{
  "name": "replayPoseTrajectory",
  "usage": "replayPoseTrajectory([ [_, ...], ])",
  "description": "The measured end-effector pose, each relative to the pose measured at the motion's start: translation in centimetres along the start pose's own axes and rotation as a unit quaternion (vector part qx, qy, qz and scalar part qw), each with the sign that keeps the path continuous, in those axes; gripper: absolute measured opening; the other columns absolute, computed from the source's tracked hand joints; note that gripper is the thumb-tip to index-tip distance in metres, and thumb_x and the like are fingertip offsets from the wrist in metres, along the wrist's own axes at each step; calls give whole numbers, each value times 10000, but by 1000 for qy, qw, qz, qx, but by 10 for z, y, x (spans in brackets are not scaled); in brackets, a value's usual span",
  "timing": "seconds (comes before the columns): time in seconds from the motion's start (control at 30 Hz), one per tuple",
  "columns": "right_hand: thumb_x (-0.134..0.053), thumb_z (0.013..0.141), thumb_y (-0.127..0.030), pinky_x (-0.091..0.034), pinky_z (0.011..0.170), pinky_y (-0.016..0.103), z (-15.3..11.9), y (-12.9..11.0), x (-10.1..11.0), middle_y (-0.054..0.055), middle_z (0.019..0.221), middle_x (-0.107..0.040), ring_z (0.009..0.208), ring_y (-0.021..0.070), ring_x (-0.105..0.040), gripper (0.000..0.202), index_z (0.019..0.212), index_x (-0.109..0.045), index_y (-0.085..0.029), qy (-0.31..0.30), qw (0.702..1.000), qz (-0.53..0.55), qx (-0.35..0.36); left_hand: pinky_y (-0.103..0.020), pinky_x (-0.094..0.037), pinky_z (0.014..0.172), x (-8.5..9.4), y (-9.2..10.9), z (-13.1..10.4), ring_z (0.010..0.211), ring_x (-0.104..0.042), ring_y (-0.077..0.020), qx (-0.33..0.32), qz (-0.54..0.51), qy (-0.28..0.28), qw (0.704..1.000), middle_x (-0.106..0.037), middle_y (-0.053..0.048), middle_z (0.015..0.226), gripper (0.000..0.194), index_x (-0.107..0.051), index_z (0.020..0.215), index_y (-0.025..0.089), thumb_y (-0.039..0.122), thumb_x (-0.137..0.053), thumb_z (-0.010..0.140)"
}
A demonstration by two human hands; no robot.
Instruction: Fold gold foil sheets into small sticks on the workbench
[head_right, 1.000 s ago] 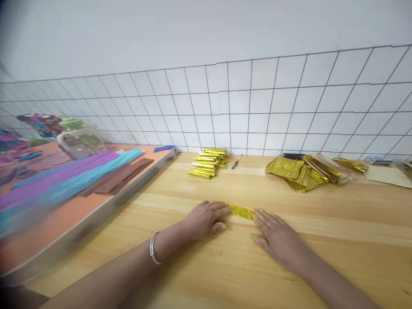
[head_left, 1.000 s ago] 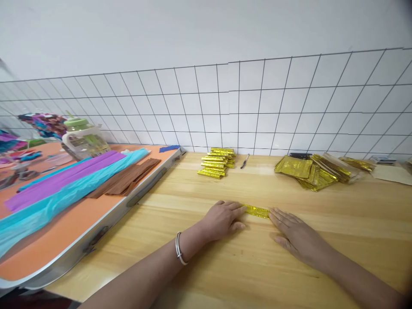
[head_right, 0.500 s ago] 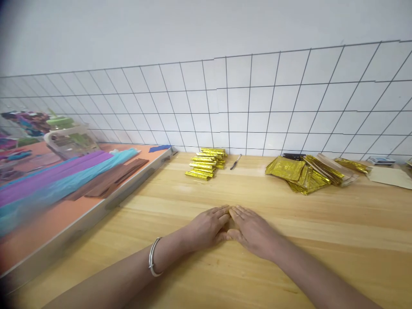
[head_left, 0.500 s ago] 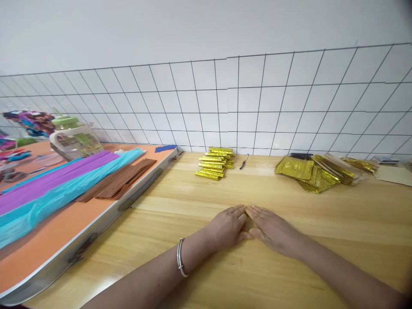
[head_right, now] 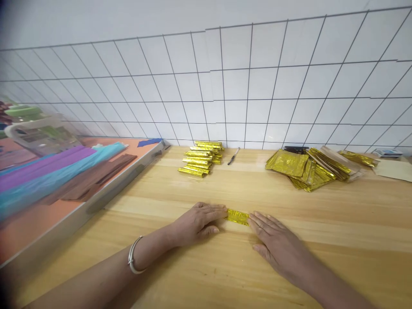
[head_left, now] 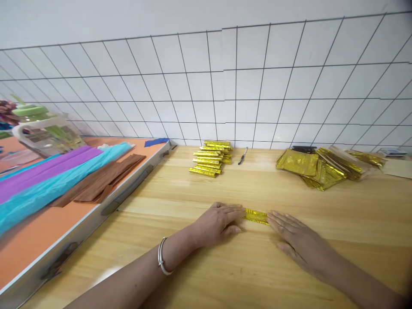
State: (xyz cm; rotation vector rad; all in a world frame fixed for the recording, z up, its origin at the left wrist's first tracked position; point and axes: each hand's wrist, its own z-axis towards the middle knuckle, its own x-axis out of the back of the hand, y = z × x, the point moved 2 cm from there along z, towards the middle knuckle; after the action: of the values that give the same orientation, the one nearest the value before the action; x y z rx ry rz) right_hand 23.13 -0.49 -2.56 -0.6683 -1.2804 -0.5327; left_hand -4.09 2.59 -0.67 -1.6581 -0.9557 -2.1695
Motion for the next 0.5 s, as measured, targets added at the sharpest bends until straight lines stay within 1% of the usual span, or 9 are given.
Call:
replayPoseTrajectory([
  [0.1, -433, 903, -378, -380, 996, 461, 10, -6, 5, 73, 1342, -500, 1201, 254, -458, 515, 1391, -358, -233, 10, 999, -30, -11, -361, -364, 935, -1, 6, 8, 1168, -481, -217, 11, 31, -3, 999, -515, -64, 1300, 499, -281, 1392, 246, 437, -339, 935],
  [0.17, -468, 881, -394, -433, 898, 459, 26, -13, 8, 102, 1187, -602, 1056, 270, -523, 511, 1355, -419, -210, 5, 998, -53, -32, -376, -383, 870, -4, 12, 15, 1068, -517, -243, 25, 66, -7, 997, -564, -77, 1207, 531, -299, 1387, 234, 480, -345, 918],
  [0.23, -516, 847, -430, -456, 808, 440, 41, -20, 8, 120, 1039, -630, 948, 276, -528, 492, 1282, -509, -201, -7, 996, -72, -42, -386, -386, 829, -8, 18, 20, 987, -522, -255, 38, 94, -9, 995, -585, -86, 1108, 559, -358, 1355, 217, 527, -371, 890],
  [0.3, -542, 821, -465, -455, 763, 431, 52, -24, 6, 123, 971, -616, 893, 276, -515, 495, 1239, -547, -200, -12, 995, -85, -47, -393, -383, 818, -11, 21, 23, 953, -508, -258, 44, 104, -6, 994, -577, -91, 1067, 577, -406, 1321, 201, 558, -390, 867],
  [0.4, -557, 811, -462, -441, 793, 446, 54, -23, 2, 130, 1001, -600, 936, 291, -496, 530, 1268, -519, -196, -4, 994, -94, -51, -396, -374, 831, -13, 17, 21, 948, -491, -258, 41, 96, -2, 995, -561, -93, 1078, 584, -419, 1311, 196, 569, -390, 863],
  [0.5, -565, 814, -418, -432, 838, 462, 42, -16, -1, 132, 1083, -588, 1011, 304, -483, 527, 1286, -501, -195, -1, 994, -91, -53, -394, -361, 880, -12, 8, 16, 982, -484, -253, 39, 81, 4, 996, -543, -95, 1133, 574, -388, 1340, 209, 549, -380, 878],
])
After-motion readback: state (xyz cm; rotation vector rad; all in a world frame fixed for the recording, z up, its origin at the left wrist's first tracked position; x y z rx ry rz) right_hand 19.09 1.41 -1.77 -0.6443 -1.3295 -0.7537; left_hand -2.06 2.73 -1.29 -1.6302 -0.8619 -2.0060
